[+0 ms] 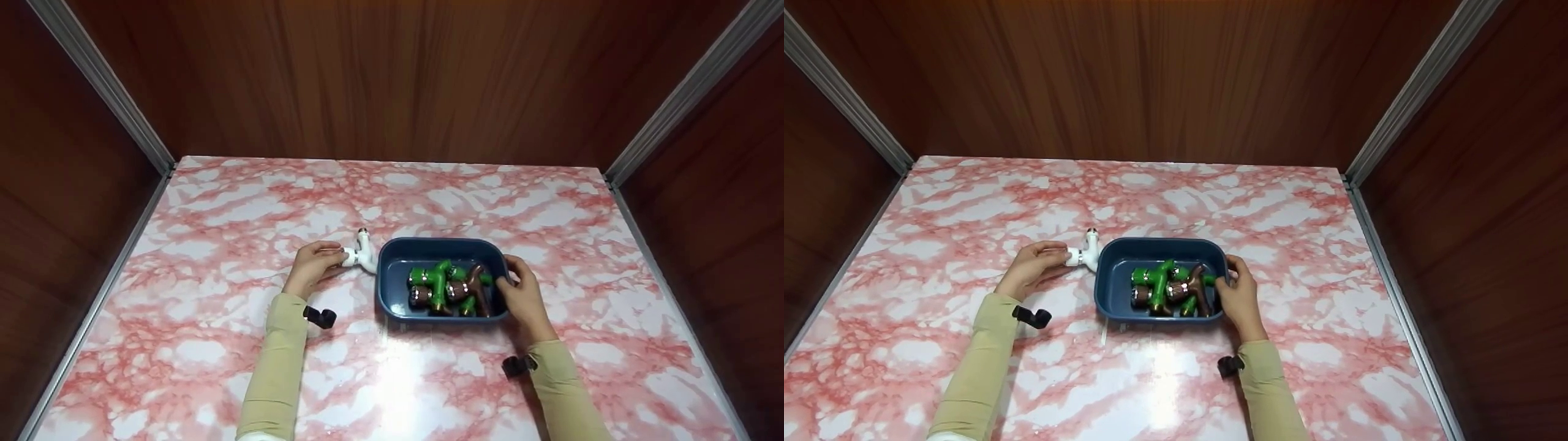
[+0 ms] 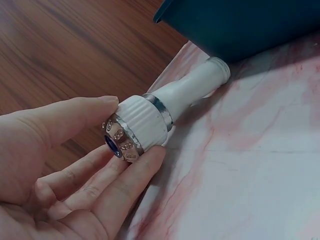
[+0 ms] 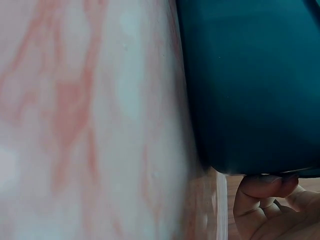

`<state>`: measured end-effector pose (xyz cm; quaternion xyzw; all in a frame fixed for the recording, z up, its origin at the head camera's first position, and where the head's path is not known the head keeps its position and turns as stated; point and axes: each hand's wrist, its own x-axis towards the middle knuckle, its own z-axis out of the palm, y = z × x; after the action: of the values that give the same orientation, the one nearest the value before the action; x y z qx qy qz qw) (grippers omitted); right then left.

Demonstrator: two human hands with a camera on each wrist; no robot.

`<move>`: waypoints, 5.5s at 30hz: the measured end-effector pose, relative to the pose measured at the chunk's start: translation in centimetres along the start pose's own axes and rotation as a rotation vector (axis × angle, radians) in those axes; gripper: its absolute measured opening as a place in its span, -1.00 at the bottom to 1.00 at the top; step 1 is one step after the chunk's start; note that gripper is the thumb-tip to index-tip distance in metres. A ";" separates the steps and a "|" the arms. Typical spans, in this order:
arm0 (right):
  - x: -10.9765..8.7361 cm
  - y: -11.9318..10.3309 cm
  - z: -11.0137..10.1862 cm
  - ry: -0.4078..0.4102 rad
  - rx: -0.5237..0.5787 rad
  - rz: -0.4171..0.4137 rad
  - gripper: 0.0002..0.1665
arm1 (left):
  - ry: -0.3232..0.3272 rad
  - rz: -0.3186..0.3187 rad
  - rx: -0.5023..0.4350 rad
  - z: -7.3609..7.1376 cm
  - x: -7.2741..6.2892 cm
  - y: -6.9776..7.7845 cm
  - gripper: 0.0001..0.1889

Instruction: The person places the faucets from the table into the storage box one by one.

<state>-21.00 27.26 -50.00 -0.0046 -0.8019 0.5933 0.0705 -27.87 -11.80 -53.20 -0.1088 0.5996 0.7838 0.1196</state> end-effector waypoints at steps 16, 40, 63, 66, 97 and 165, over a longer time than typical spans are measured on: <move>0.6 2.1 -0.2 -0.020 -0.012 0.000 -0.52 | 0.105 0.056 0.067 -0.2 -0.5 0.1 -0.55; 0.0 -0.2 -0.1 -0.016 0.000 0.023 -0.50 | 0.082 0.200 0.034 0.1 -2.7 1.3 -0.59; -0.1 -0.2 -0.1 -0.014 -0.017 0.014 -0.52 | 0.053 0.273 0.004 0.4 -5.1 3.3 -0.55; -0.2 -0.2 0.0 -0.009 -0.001 0.015 -0.53 | 0.039 0.281 -0.010 0.6 -5.4 3.6 -0.57; 0.0 -0.1 -0.2 -0.027 -0.023 0.017 -0.51 | -0.107 0.294 -0.045 2.9 -6.8 3.8 -0.56; 0.4 1.5 -0.3 -0.025 -0.007 0.017 -0.51 | -0.303 0.153 0.021 11.8 -5.9 -1.4 -0.60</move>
<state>-21.46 27.99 -51.36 -0.0043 -0.8046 0.5912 0.0555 -22.11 -0.37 -49.61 0.0580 0.5895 0.7916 0.1499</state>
